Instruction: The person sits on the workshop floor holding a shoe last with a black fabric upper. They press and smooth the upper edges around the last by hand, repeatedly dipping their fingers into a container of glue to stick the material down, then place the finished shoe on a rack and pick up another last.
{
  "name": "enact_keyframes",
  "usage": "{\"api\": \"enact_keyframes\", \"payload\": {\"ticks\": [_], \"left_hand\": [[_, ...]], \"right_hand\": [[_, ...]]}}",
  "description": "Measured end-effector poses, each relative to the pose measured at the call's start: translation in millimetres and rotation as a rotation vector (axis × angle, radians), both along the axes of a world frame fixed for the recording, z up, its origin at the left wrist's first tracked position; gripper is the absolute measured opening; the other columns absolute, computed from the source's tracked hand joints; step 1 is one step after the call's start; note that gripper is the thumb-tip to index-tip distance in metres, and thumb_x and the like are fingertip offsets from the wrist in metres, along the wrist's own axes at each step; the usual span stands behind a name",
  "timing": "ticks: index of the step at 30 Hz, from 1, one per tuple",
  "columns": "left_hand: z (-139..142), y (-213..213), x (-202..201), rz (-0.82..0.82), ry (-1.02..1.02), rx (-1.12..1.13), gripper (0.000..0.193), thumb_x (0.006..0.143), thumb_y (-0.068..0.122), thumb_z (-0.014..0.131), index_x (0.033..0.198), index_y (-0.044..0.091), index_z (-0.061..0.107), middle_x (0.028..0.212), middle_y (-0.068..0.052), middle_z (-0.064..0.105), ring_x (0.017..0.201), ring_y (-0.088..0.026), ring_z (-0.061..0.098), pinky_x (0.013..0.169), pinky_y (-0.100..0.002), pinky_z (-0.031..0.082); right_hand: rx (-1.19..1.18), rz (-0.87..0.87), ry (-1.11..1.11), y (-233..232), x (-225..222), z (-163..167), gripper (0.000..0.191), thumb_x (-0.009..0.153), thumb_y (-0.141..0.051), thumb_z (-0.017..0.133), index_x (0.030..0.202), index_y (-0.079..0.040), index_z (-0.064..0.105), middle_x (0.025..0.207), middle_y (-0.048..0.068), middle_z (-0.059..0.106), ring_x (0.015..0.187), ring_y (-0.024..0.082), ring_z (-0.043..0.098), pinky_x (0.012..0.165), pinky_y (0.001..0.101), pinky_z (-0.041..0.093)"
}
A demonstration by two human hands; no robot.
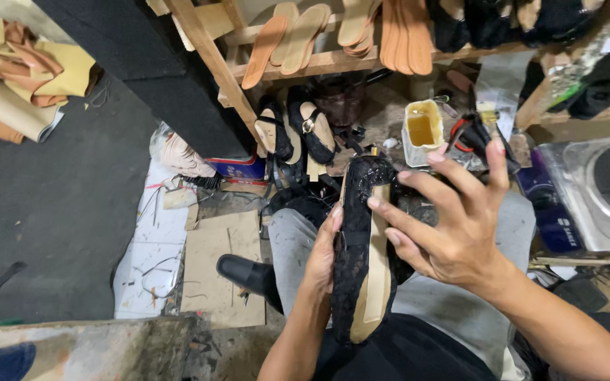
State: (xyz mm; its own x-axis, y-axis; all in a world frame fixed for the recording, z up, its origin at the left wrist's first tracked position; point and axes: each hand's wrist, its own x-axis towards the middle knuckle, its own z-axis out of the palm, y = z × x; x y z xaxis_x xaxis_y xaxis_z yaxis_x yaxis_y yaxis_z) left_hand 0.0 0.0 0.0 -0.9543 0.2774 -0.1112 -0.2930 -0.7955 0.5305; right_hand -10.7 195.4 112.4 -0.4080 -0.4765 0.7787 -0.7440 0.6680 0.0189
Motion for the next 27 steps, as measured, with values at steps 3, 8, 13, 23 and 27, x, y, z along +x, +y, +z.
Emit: {"api": "enact_keyframes", "payload": {"ticks": [3,8,13,23,27], "left_hand": [[-31,-6,-3,-0.003,-0.036,0.052,0.050,0.103,0.035,0.057,0.146,0.011,0.050,0.130,-0.009,0.067,0.110,-0.019,0.070,0.095,-0.035,0.059],[-62,-16,-18,-0.011,-0.110,0.172,0.046,0.107,0.037,0.058,0.141,0.006,0.057,0.117,-0.012,0.073,0.099,-0.024,0.072,0.086,-0.039,0.062],[-39,-20,-19,-0.127,-0.219,0.346,0.055,0.098,0.048,0.061,0.134,0.007,0.061,0.108,-0.020,0.074,0.091,-0.032,0.074,0.080,-0.046,0.064],[-20,-12,13,-0.028,-0.357,0.388,0.063,0.099,0.055,0.059,0.130,0.001,0.067,0.111,-0.018,0.075,0.095,-0.031,0.073,0.090,-0.042,0.059],[-16,-11,17,0.059,-0.451,0.356,0.059,0.097,0.052,0.056,0.126,0.002,0.068,0.107,-0.014,0.076,0.091,-0.029,0.075,0.092,-0.041,0.060]], "right_hand": [[-0.015,0.057,-0.186,-9,-6,10,0.033,0.095,-0.036,0.063,0.122,-0.024,0.079,0.134,0.010,0.060,0.140,0.037,0.040,0.126,0.0680,0.006],[-0.616,0.417,-0.333,16,-25,16,0.024,0.108,-0.038,0.052,0.106,-0.022,0.070,0.127,0.011,0.060,0.127,0.027,0.053,0.123,0.0513,0.032],[-0.855,0.207,-0.501,64,-114,-43,0.033,0.115,-0.026,0.054,0.130,0.001,0.065,0.120,0.012,0.062,0.109,0.019,0.062,0.102,0.0329,0.048],[0.049,-0.440,-0.910,96,-246,-214,0.066,0.099,-0.062,0.043,0.125,-0.009,0.073,0.174,0.016,0.013,0.152,0.047,0.012,0.116,0.0582,0.022],[0.342,-0.472,-0.927,85,-259,-212,0.079,0.092,-0.074,0.033,0.132,-0.019,0.072,0.175,0.010,-0.001,0.154,0.042,-0.005,0.119,0.0604,0.005]]}}
